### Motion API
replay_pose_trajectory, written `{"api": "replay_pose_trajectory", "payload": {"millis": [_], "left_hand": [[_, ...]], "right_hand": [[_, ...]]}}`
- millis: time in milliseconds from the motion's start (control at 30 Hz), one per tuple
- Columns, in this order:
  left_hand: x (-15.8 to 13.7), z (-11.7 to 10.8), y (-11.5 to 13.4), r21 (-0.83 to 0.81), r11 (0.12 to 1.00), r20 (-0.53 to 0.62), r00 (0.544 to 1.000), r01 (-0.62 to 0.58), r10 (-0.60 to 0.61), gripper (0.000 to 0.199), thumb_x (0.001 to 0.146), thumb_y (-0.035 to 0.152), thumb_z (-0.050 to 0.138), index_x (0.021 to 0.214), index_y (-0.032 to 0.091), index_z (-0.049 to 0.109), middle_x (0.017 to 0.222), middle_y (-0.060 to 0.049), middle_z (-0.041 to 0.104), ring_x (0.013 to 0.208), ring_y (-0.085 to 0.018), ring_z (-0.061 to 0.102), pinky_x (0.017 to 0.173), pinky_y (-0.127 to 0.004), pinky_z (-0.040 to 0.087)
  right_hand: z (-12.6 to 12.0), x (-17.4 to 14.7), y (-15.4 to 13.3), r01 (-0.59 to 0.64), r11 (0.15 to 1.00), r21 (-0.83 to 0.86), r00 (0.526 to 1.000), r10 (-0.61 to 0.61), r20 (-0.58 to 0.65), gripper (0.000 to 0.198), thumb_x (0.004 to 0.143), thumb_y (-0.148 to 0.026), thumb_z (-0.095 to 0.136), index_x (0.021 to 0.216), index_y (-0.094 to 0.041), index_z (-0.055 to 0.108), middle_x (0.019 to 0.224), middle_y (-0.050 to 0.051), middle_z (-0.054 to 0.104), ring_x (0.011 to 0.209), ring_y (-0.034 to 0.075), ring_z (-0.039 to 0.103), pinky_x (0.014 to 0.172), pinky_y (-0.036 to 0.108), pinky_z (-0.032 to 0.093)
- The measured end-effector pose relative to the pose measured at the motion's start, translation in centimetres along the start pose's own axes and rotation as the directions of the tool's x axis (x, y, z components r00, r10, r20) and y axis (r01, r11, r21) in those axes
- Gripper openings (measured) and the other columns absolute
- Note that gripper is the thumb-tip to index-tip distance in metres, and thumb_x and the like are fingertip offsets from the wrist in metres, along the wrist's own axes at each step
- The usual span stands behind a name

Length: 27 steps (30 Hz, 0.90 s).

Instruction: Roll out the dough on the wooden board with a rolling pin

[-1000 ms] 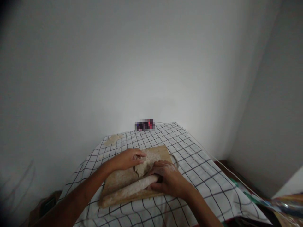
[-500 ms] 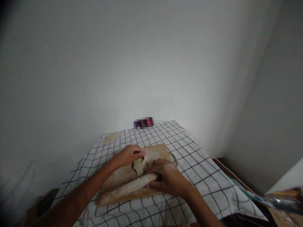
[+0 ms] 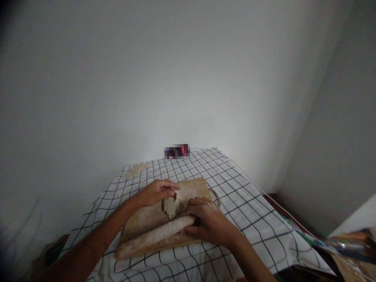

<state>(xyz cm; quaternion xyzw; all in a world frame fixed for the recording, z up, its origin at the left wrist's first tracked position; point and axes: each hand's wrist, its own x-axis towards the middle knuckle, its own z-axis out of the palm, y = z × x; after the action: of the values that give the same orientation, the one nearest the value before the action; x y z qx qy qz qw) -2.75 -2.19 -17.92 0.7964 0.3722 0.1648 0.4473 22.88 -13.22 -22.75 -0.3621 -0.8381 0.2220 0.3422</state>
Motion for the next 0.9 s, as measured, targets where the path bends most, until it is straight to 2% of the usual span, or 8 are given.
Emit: {"api": "replay_pose_trajectory", "payload": {"millis": [100, 200, 300, 433, 533, 733, 800, 900], "left_hand": [[-0.2, 0.4, 1.3, 0.115, 0.990, 0.035, 0.997, -0.077, 0.073, 0.037, 0.091, 0.022, 0.068, 0.126, 0.019, 0.080, 0.123, -0.010, 0.081, 0.111, -0.025, 0.075, 0.101, -0.039, 0.060], [0.1, 0.3, 2.6, 0.282, 0.937, 0.115, 0.977, -0.204, 0.178, 0.033, 0.089, 0.013, 0.065, 0.115, 0.022, 0.084, 0.126, -0.008, 0.078, 0.119, -0.024, 0.072, 0.108, -0.037, 0.056], [0.9, -0.3, 2.9, 0.340, 0.902, 0.216, 0.956, -0.265, 0.199, 0.026, 0.094, 0.016, 0.066, 0.108, 0.023, 0.086, 0.121, -0.006, 0.079, 0.112, -0.021, 0.073, 0.103, -0.034, 0.056], [1.9, -0.6, 2.4, 0.360, 0.883, 0.261, 0.941, -0.303, 0.216, 0.019, 0.099, 0.024, 0.067, 0.105, 0.021, 0.085, 0.111, -0.006, 0.080, 0.103, -0.019, 0.073, 0.095, -0.029, 0.055], [2.4, -0.1, 2.2, 0.372, 0.886, 0.227, 0.952, -0.278, 0.204, 0.020, 0.100, 0.024, 0.065, 0.102, 0.020, 0.084, 0.108, -0.007, 0.081, 0.101, -0.019, 0.073, 0.093, -0.028, 0.054], [2.8, 0.2, 2.1, 0.313, 0.946, 0.108, 0.993, -0.079, 0.047, 0.025, 0.096, 0.034, 0.072, 0.112, 0.019, 0.084, 0.101, -0.006, 0.084, 0.090, -0.020, 0.075, 0.081, -0.028, 0.056], [2.3, -0.2, 1.9, 0.277, 0.957, 0.116, 0.992, -0.086, 0.055, 0.026, 0.095, 0.036, 0.073, 0.110, 0.018, 0.085, 0.103, -0.007, 0.084, 0.093, -0.022, 0.076, 0.084, -0.030, 0.057], [1.0, -0.4, 1.4, 0.281, 0.946, 0.071, 0.986, -0.163, 0.149, 0.025, 0.096, 0.039, 0.074, 0.106, 0.021, 0.087, 0.117, -0.009, 0.083, 0.106, -0.023, 0.076, 0.096, -0.034, 0.058]], "right_hand": [[0.0, 0.0, 0.1, 0.004, 1.000, -0.009, 1.000, -0.004, 0.004, 0.028, 0.093, -0.047, 0.084, 0.109, -0.024, 0.081, 0.110, 0.007, 0.078, 0.105, 0.026, 0.071, 0.095, 0.039, 0.052], [-0.1, -0.1, 0.1, -0.007, 1.000, -0.010, 1.000, 0.007, 0.009, 0.029, 0.092, -0.048, 0.086, 0.109, -0.024, 0.081, 0.110, 0.006, 0.079, 0.107, 0.026, 0.071, 0.096, 0.039, 0.051], [-0.1, 0.0, 0.0, -0.015, 1.000, -0.009, 1.000, 0.015, 0.008, 0.029, 0.090, -0.044, 0.088, 0.109, -0.024, 0.081, 0.109, 0.006, 0.078, 0.108, 0.026, 0.071, 0.097, 0.039, 0.050], [-0.1, 0.0, -0.1, -0.028, 1.000, -0.002, 0.999, 0.029, 0.017, 0.027, 0.088, -0.036, 0.089, 0.110, -0.023, 0.081, 0.110, 0.005, 0.079, 0.107, 0.026, 0.071, 0.098, 0.039, 0.050], [-0.2, 0.0, -0.1, -0.042, 0.999, -0.006, 0.999, 0.043, 0.014, 0.028, 0.087, -0.036, 0.090, 0.110, -0.024, 0.081, 0.112, 0.005, 0.078, 0.109, 0.027, 0.071, 0.099, 0.039, 0.050], [-0.2, 0.0, 0.1, -0.022, 1.000, -0.007, 1.000, 0.022, 0.009, 0.030, 0.089, -0.043, 0.089, 0.112, -0.024, 0.081, 0.113, 0.005, 0.078, 0.109, 0.026, 0.071, 0.099, 0.039, 0.050], [-0.1, 0.0, 0.2, -0.014, 1.000, 0.002, 1.000, 0.014, 0.001, 0.029, 0.089, -0.043, 0.089, 0.110, -0.024, 0.082, 0.111, 0.005, 0.078, 0.107, 0.026, 0.071, 0.097, 0.038, 0.050], [0.1, -0.1, 0.2, -0.018, 1.000, 0.014, 1.000, 0.018, -0.014, 0.028, 0.088, -0.042, 0.090, 0.109, -0.025, 0.082, 0.109, 0.005, 0.078, 0.104, 0.026, 0.071, 0.094, 0.038, 0.051]]}}
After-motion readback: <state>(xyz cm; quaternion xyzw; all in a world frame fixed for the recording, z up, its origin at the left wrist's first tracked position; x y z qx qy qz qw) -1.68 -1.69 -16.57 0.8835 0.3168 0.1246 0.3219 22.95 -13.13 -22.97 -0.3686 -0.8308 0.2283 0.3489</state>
